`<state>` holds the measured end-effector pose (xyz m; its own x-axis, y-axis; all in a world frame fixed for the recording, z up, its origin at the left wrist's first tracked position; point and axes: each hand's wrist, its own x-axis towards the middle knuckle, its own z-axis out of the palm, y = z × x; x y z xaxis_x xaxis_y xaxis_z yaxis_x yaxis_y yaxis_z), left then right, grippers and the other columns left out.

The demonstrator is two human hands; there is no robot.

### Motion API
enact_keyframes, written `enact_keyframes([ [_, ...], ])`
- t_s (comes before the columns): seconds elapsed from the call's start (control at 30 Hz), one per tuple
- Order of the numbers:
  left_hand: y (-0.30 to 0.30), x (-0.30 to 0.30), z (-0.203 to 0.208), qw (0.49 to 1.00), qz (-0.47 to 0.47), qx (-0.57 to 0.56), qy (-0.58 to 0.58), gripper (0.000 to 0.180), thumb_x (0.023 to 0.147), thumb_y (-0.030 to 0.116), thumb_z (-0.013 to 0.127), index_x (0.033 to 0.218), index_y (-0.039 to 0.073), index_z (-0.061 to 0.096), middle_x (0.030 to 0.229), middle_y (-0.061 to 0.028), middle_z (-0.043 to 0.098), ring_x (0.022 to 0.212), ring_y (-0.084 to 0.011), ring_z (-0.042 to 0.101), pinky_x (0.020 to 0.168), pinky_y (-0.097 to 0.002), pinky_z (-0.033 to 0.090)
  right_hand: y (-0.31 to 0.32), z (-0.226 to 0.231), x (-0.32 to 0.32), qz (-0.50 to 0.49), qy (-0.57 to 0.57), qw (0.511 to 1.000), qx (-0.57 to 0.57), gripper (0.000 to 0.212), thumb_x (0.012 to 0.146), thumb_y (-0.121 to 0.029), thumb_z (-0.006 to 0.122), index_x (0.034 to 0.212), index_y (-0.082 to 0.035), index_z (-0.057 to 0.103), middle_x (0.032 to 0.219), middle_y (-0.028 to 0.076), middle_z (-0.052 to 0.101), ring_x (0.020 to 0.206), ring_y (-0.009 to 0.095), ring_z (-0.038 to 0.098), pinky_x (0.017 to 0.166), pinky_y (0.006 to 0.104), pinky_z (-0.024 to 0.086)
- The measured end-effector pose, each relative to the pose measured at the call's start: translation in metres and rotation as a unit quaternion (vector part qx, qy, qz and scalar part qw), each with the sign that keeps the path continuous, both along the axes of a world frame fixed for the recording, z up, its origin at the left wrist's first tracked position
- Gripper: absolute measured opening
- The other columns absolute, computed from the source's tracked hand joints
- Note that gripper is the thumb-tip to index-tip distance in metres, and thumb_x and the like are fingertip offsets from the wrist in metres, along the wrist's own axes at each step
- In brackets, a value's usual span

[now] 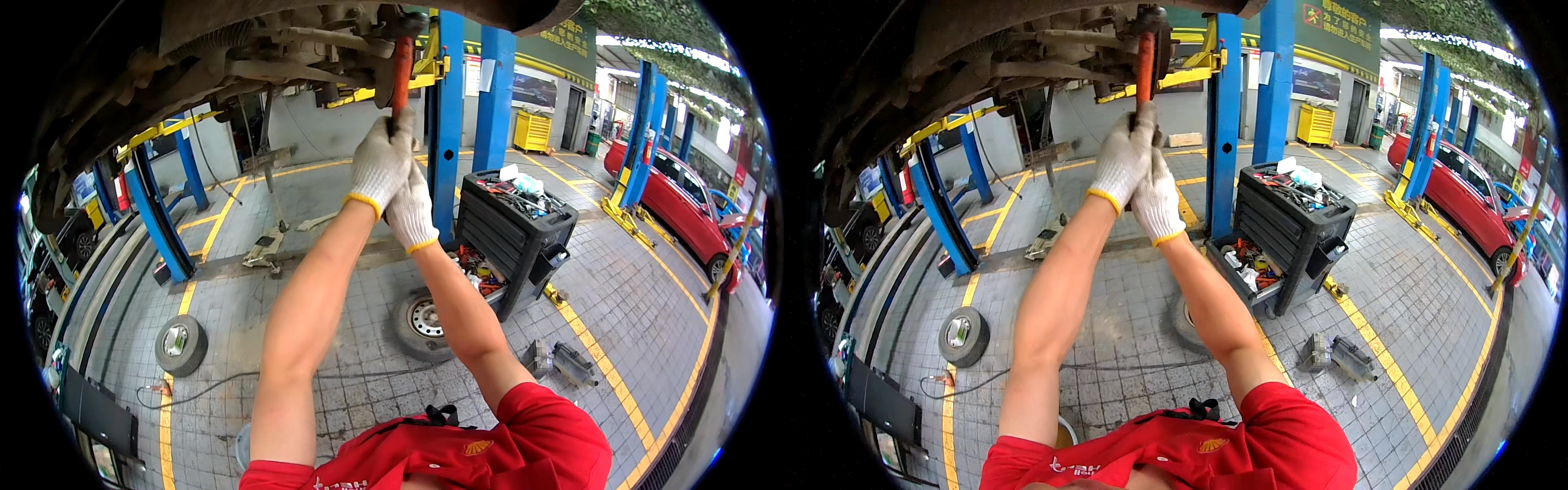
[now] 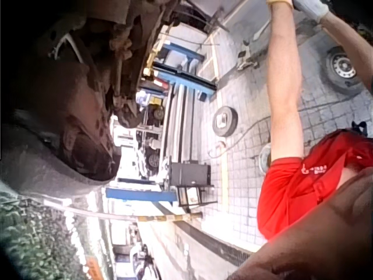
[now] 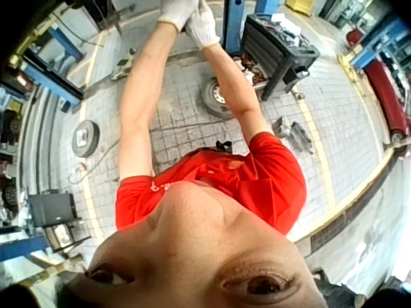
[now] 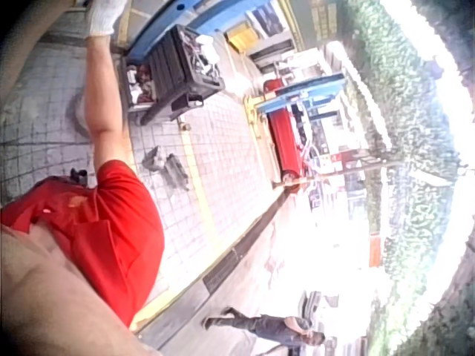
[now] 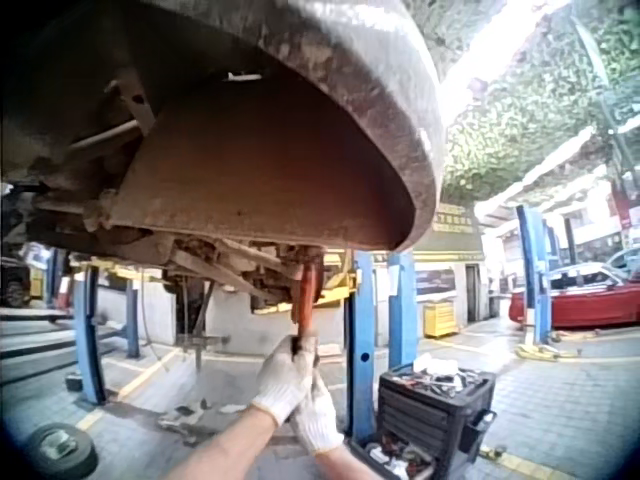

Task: The person works on a car's brake assembly while the vehicle is raised on a lift. They use pliers to manipulate components on the brake caliper, then switch to an impact wrench to remove bolts. The person also uses a hammer to tap parts of the assembly and retrieves tools from a nearby cart.

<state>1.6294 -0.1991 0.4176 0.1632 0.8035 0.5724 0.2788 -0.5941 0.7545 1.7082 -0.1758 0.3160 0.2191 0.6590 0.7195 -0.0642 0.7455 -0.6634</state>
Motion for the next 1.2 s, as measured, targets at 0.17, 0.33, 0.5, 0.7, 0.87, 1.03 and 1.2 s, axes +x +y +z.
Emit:
enact_keyframes([
  [0.17,-0.062,0.013,-0.008,0.977,-0.016,0.146,0.157,0.057,0.103,0.064,0.046,0.109,0.009,0.059,0.099,-0.0172,0.069,0.097,-0.0377,0.072,0.089,-0.0512,0.054,-0.025,-0.006,-0.014,0.092,0.203,0.972,0.079,0.049,0.107,-0.022,0.056,0.151,-0.004,0.042,0.123,0.008,0.063,0.108,0.017,0.064,0.090,0.0322,0.055],
  [0.33,-0.071,0.027,-0.007,0.937,-0.064,0.252,0.234,0.044,0.103,0.049,0.055,0.106,0.006,0.059,0.097,-0.0180,0.067,0.093,-0.0381,0.070,0.085,-0.0489,0.057,-0.027,-0.015,0.002,0.070,0.187,0.975,0.093,0.046,0.109,-0.020,0.052,0.151,-0.005,0.041,0.126,0.008,0.061,0.111,0.018,0.063,0.093,0.0329,0.055],
  [0.5,-0.040,0.019,-0.011,0.968,-0.057,0.195,0.149,0.046,0.102,0.052,0.055,0.111,0.007,0.060,0.103,-0.0176,0.071,0.097,-0.0374,0.072,0.086,-0.0489,0.056,-0.011,-0.013,0.001,0.055,0.151,0.983,0.092,0.043,0.110,-0.018,0.049,0.151,-0.007,0.040,0.128,0.008,0.060,0.113,0.019,0.062,0.095,0.0335,0.054],
  [0.7,-0.015,0.000,0.004,0.992,-0.007,0.117,0.047,0.048,0.105,0.053,0.049,0.114,0.007,0.062,0.094,-0.0157,0.073,0.090,-0.0358,0.072,0.083,-0.0462,0.055,-0.012,0.022,-0.010,-0.087,-0.014,0.993,0.072,0.045,0.108,-0.020,0.053,0.149,-0.006,0.042,0.129,0.011,0.061,0.114,0.022,0.063,0.096,0.0355,0.054],
  [0.87,0.002,-0.019,0.005,0.989,0.018,0.149,0.008,0.052,0.105,0.056,0.048,0.110,0.006,0.063,0.084,-0.0107,0.071,0.079,-0.0282,0.072,0.075,-0.0408,0.056,-0.011,0.039,-0.029,-0.243,-0.138,0.959,0.037,0.062,0.099,-0.028,0.067,0.149,-0.003,0.041,0.128,0.024,0.064,0.114,0.033,0.065,0.093,0.0404,0.053],
  [1.03,0.005,-0.018,0.012,0.996,0.033,0.059,0.054,0.057,0.106,0.061,0.043,0.112,0.007,0.062,0.082,-0.0094,0.071,0.080,-0.0261,0.072,0.076,-0.0411,0.056,0.009,0.026,-0.028,-0.009,0.015,1.000,0.008,0.048,0.106,-0.020,0.056,0.149,-0.004,0.042,0.126,0.011,0.063,0.109,0.022,0.064,0.093,0.0356,0.054],
  [1.2,-0.012,-0.014,0.001,0.966,0.043,0.211,0.143,0.058,0.106,0.062,0.040,0.115,0.008,0.061,0.086,-0.0142,0.072,0.085,-0.0349,0.073,0.081,-0.0473,0.056,0.005,0.020,-0.041,0.123,0.156,0.974,0.106,0.043,0.109,-0.018,0.052,0.149,-0.005,0.044,0.128,0.007,0.061,0.112,0.017,0.061,0.096,0.0325,0.053],
])
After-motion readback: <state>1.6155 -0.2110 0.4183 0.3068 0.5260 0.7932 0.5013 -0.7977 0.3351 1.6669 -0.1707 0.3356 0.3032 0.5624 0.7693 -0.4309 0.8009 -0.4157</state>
